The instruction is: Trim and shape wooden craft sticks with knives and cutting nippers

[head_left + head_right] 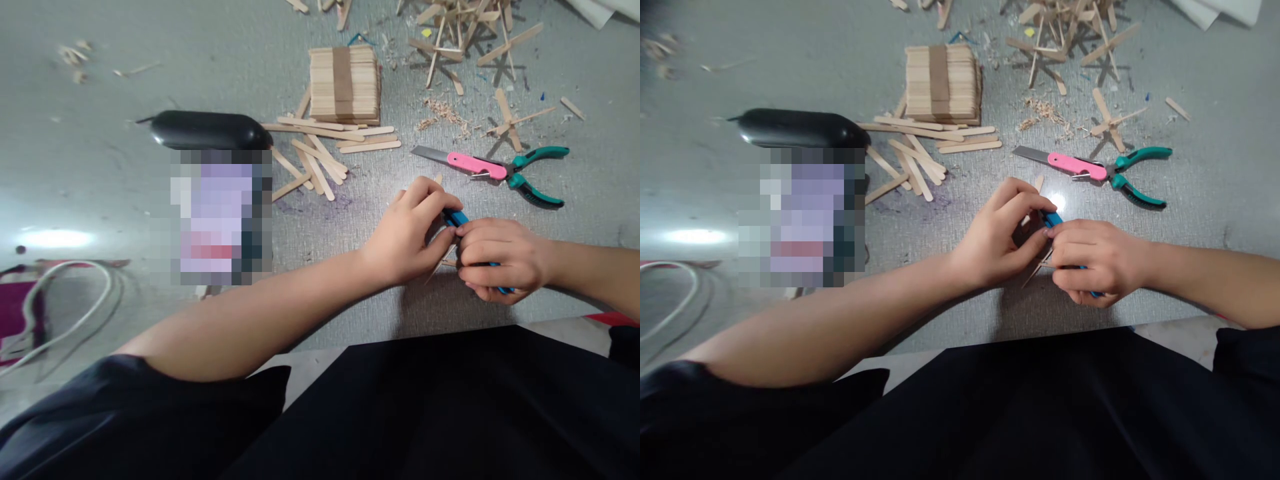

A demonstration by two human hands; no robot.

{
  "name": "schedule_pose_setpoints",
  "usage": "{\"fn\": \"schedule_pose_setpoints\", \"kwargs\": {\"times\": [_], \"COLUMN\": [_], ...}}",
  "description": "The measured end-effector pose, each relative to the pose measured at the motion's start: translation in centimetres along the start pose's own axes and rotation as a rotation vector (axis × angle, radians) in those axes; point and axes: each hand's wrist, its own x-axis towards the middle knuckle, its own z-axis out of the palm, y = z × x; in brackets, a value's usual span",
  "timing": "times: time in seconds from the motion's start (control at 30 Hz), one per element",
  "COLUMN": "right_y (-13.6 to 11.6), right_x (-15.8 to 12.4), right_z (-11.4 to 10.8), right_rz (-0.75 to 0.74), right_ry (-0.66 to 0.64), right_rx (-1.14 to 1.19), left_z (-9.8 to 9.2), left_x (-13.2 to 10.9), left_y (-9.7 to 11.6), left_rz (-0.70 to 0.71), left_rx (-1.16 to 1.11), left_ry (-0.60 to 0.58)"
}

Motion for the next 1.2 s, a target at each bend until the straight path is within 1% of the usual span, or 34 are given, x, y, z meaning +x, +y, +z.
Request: {"fn": "schedule_pose_setpoints", "kwargs": {"times": [0.1,0.43,0.57,1.2], "right_y": [-0.01,0.01,-0.01,0.03], "right_x": [0.00,-0.06,-0.14,0.09], "right_z": [0.02,0.10,0.11,0.09], "right_rz": [0.002,-0.002,0.003,-0.011], "right_ry": [-0.005,-0.035,-0.058,-0.050], "right_rx": [-0.010,0.008,-0.005,-0.020], "left_z": [0.03,-0.09,-0.15,-0.13], "left_x": [0.05,0.00,-0.01,-0.01], "left_y": [-0.07,-0.06,-0.01,0.01], "left_rz": [-0.016,0.009,-0.009,-0.007], "left_rx": [0.006,0.008,0.008,0.001], "left_ry": [-0.009,0.007,0.002,0.005]}}
